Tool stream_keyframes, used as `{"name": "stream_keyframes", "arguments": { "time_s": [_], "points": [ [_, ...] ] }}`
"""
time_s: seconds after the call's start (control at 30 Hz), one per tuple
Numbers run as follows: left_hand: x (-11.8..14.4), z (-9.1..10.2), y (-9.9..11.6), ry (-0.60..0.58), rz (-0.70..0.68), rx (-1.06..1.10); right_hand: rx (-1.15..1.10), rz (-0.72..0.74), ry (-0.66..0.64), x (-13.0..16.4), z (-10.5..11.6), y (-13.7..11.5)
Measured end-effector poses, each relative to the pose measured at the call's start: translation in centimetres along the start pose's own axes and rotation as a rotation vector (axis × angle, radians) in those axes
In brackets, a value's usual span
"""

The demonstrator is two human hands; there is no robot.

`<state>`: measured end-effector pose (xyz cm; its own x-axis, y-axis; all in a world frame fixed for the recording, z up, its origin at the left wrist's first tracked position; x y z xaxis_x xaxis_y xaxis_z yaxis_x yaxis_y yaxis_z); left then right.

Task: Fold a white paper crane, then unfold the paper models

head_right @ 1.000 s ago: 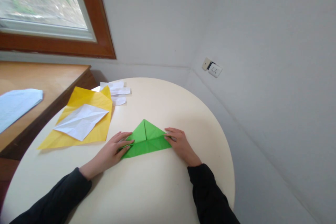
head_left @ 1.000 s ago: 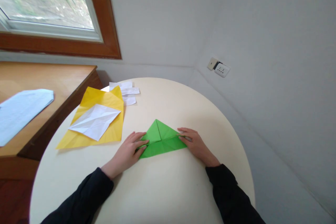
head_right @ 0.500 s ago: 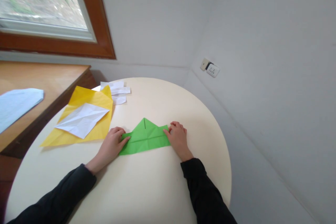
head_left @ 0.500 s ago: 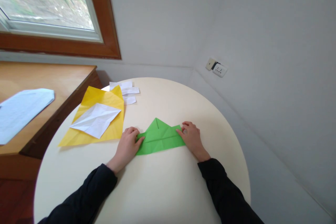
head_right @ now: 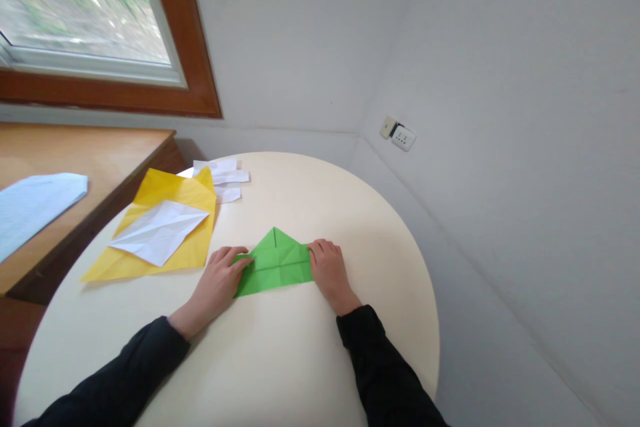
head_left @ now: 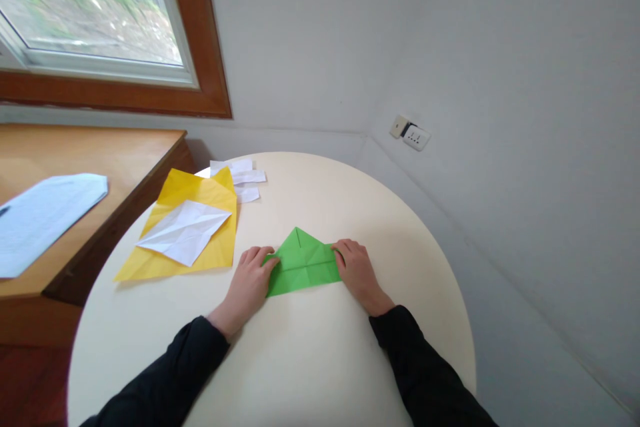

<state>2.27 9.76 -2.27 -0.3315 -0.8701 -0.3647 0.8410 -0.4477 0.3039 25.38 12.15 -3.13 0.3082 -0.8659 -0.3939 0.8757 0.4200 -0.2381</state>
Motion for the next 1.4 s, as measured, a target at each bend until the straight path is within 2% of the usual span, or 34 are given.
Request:
{"name": "stream_keyframes", "arguments": {
  "time_s": [0.2, 0.47, 0.6, 0.73, 0.9, 1.0, 1.2, 1.4],
  "points": [
    [0.3, 0.1, 0.3, -0.033, 0.022, 0.034, -0.101, 0.031, -0.033, 0.7, 0.3, 0.5],
    [0.2, -0.2, 0.2, -0.053, 0.034, 0.007, -0.046, 0.029, -0.038, 0.3, 0.4, 0.5],
    [0.1, -0.2, 0.2, -0.044, 0.047, -0.002, -0.061, 0.019, 0.000, 0.1, 0.2, 0.5],
    [0.1, 0.0, -0.2, -0.015, 0.090, 0.047, -0.146, -0.006, 0.106, 0.2, 0.3, 0.7],
    [0.1, 0.3, -0.5, 0.012, 0.184, 0.252, -0.273, -0.027, 0.289, 0.3, 0.8, 0.6],
    [0.0, 0.3, -0.6, 0.030, 0.243, 0.420, -0.353, -0.056, 0.347, 0.3, 0.9, 0.4],
    [-0.4, 0.2, -1.4, 0.050, 0.442, 0.697, -0.635, -0.241, 0.313, 0.2, 0.3, 0.4],
    [-0.6, 0.6, -1.7, -0.003, 0.623, 0.914, -0.906, -0.356, 0.255, -0.1, 0.1, 0.8]
  ]
}}
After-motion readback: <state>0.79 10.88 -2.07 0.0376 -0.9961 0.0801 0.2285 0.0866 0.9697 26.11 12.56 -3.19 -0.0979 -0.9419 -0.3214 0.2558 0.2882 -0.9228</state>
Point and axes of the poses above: each hand's wrist, its own x-axis away from the middle knuckle, its own z-axis out of the back of the hand, y = z × x, the point moved 3 cm from there along -x, towards the middle knuckle, and after that the axes turned 5 degrees about z, right-handed, at the moved point
